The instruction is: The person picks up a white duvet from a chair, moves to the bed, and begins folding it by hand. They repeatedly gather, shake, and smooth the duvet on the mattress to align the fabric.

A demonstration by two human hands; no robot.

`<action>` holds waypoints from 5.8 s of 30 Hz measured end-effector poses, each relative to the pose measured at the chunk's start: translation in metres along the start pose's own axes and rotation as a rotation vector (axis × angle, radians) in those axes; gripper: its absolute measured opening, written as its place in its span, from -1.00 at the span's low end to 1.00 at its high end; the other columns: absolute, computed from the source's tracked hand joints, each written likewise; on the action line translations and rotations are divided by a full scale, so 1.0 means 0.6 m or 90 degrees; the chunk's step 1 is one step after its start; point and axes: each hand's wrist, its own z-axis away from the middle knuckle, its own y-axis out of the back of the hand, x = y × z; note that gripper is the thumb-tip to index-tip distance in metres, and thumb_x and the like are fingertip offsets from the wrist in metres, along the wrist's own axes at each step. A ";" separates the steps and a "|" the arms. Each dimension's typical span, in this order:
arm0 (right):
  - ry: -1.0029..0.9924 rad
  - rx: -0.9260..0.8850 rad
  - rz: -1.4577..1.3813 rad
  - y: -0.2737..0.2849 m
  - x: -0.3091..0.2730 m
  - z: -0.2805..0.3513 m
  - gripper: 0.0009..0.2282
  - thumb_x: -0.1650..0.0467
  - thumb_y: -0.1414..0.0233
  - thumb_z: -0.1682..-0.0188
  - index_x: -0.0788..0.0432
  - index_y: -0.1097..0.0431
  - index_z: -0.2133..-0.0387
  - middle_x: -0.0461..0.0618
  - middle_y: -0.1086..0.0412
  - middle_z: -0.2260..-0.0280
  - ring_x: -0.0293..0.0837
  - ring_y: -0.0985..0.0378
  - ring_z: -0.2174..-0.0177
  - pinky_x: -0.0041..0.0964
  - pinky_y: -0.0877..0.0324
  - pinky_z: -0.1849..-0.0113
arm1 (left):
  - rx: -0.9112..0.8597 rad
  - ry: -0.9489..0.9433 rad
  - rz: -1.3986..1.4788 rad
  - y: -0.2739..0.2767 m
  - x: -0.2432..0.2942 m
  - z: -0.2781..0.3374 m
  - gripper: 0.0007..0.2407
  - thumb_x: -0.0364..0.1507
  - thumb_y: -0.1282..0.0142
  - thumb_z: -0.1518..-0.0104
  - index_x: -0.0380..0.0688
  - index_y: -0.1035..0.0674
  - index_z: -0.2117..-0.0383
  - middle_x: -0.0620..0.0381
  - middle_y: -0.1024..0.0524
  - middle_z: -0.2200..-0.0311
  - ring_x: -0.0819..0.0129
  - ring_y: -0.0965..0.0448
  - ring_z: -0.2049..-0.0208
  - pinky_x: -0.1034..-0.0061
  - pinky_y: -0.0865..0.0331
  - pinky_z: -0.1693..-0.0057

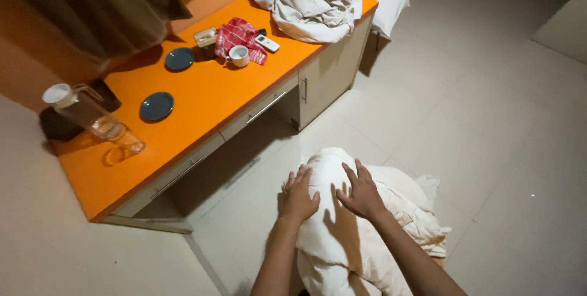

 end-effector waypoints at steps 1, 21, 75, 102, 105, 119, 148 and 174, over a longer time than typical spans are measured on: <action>-0.005 -0.001 0.003 -0.010 0.004 -0.003 -0.27 0.16 -0.14 0.18 0.02 -0.09 -0.32 0.45 0.08 -0.33 0.39 -0.04 -0.28 0.17 -0.13 -0.20 | -0.004 -0.003 0.002 -0.029 -0.015 -0.020 -0.36 -0.31 -0.15 -0.07 0.09 -0.21 -0.35 0.22 -0.01 -0.46 -0.03 0.05 -0.46 -0.10 0.03 -0.43; 0.032 -0.010 -0.050 -0.118 0.028 0.015 -0.29 0.12 -0.07 0.07 0.14 -0.06 -0.35 0.41 -0.02 -0.32 0.38 -0.04 -0.29 0.14 -0.04 -0.26 | 0.006 -0.089 0.199 -0.161 -0.076 -0.062 -0.37 -0.36 -0.12 -0.10 -0.08 -0.21 -0.37 -0.08 -0.14 -0.40 -0.03 -0.09 -0.42 0.13 -0.06 -0.43; -0.292 -0.174 -0.367 -0.200 0.072 0.079 -0.40 0.20 -0.23 0.10 0.19 -0.19 -0.16 0.21 -0.31 -0.19 0.02 -0.33 -0.23 -0.17 -0.25 -0.19 | 0.018 0.263 0.006 -0.229 -0.013 -0.141 -0.43 -0.16 -0.25 -0.13 -0.15 -0.32 -0.20 -0.26 -0.60 0.15 -0.14 -0.67 0.11 0.13 -0.58 0.07; -0.425 -0.105 -0.223 -0.161 -0.084 0.095 -0.10 0.07 -0.27 0.33 0.22 -0.10 -0.28 0.23 -0.27 -0.14 0.18 -0.34 -0.10 -0.06 -0.29 -0.11 | -0.162 0.011 0.126 -0.243 -0.091 -0.266 -0.51 -0.30 -0.26 -0.05 0.10 -0.49 -0.18 -0.21 -0.38 -0.18 -0.13 -0.38 -0.21 0.21 -0.30 -0.29; -0.403 -0.089 -0.212 -0.150 -0.089 0.095 -0.13 0.04 -0.23 0.29 0.23 -0.13 -0.27 0.21 -0.33 -0.06 0.16 -0.42 -0.05 -0.07 -0.37 -0.06 | -0.137 -0.001 0.108 -0.214 -0.063 -0.250 -0.58 -0.33 -0.22 -0.08 0.04 -0.53 -0.13 -0.17 -0.44 -0.12 -0.12 -0.46 -0.15 0.20 -0.37 -0.24; -0.363 -0.093 -0.141 -0.130 -0.089 0.095 -0.12 -0.08 -0.22 0.27 0.21 -0.18 -0.24 0.22 -0.35 0.08 0.19 -0.48 0.10 0.00 -0.42 0.08 | -0.047 -0.011 0.048 -0.186 -0.028 -0.207 -0.70 -0.27 -0.14 -0.17 0.05 -0.62 -0.03 -0.18 -0.42 -0.11 -0.15 -0.51 -0.06 0.15 -0.43 -0.12; -0.048 -0.060 -0.047 -0.105 -0.047 0.297 -0.52 0.37 -0.24 0.24 -0.02 -0.41 -0.05 0.00 -0.37 0.24 0.06 -0.46 0.18 -0.02 -0.46 0.25 | 0.121 0.051 0.031 -0.268 -0.101 0.048 -0.55 -0.38 -0.10 -0.21 0.22 -0.38 -0.28 -0.12 -0.12 -0.38 -0.03 -0.37 -0.25 0.34 -0.42 -0.16; -0.172 -0.135 0.077 -0.145 -0.148 0.251 -0.09 0.44 -0.20 0.28 0.15 0.23 -0.37 0.08 0.15 -0.39 0.15 0.11 -0.34 0.37 0.10 -0.21 | -0.117 -0.138 0.070 -0.270 -0.155 -0.091 -0.14 -0.30 -0.45 0.20 -0.07 -0.23 -0.36 -0.27 -0.05 -0.40 -0.10 -0.19 -0.37 0.31 -0.19 -0.36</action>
